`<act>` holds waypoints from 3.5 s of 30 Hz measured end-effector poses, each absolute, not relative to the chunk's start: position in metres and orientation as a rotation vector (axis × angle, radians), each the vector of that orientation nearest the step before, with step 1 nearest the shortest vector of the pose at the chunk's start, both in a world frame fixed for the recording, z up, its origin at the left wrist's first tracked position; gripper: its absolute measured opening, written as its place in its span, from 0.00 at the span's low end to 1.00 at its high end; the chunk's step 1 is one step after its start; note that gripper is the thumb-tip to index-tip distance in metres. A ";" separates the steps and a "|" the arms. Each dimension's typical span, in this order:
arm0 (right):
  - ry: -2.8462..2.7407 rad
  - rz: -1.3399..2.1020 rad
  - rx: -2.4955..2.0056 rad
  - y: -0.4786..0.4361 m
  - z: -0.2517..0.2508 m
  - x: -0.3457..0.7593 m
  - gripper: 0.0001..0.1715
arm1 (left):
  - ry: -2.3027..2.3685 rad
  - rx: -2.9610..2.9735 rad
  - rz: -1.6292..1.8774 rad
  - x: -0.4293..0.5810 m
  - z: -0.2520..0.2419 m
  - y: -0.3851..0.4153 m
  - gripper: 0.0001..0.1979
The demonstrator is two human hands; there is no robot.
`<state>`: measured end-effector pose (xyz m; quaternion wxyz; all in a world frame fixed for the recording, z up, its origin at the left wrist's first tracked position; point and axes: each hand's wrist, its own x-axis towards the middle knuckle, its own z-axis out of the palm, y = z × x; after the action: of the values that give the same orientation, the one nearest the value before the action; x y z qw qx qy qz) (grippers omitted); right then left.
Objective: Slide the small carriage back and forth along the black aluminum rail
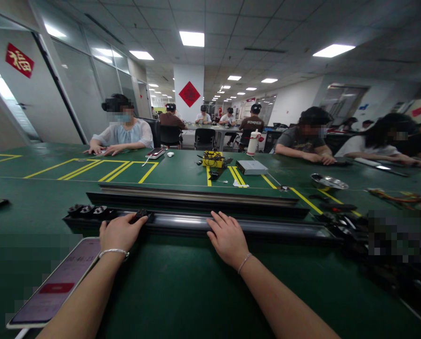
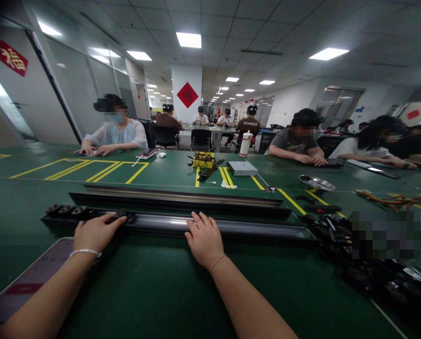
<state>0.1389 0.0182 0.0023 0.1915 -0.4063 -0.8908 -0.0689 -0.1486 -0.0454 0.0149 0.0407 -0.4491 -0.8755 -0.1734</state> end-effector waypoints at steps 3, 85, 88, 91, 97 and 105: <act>-2.501 -0.188 -1.140 0.019 0.002 0.139 0.22 | -2.694 -1.393 -0.519 -0.150 0.015 -0.045 0.26; -2.494 -0.189 -1.113 0.019 0.002 0.139 0.22 | -2.504 -1.624 -0.225 -0.143 0.018 -0.048 0.20; -2.491 -0.199 -1.117 0.019 0.001 0.139 0.21 | -2.505 -1.633 -0.188 -0.144 0.019 -0.047 0.21; -2.490 -0.197 -1.121 0.019 0.002 0.139 0.21 | -2.499 -1.625 -0.168 -0.145 0.017 -0.046 0.22; -2.494 -0.207 -1.129 0.019 0.002 0.139 0.21 | -2.516 -1.665 -0.226 -0.146 0.016 -0.047 0.19; -2.499 -0.213 -1.134 0.018 0.003 0.139 0.21 | -2.538 -1.632 -0.286 -0.145 0.016 -0.046 0.19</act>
<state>0.1389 0.0183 0.0027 0.1934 -0.4043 -0.8907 -0.0758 -0.1454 -0.0463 0.0159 0.0552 -0.5375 -0.8362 -0.0942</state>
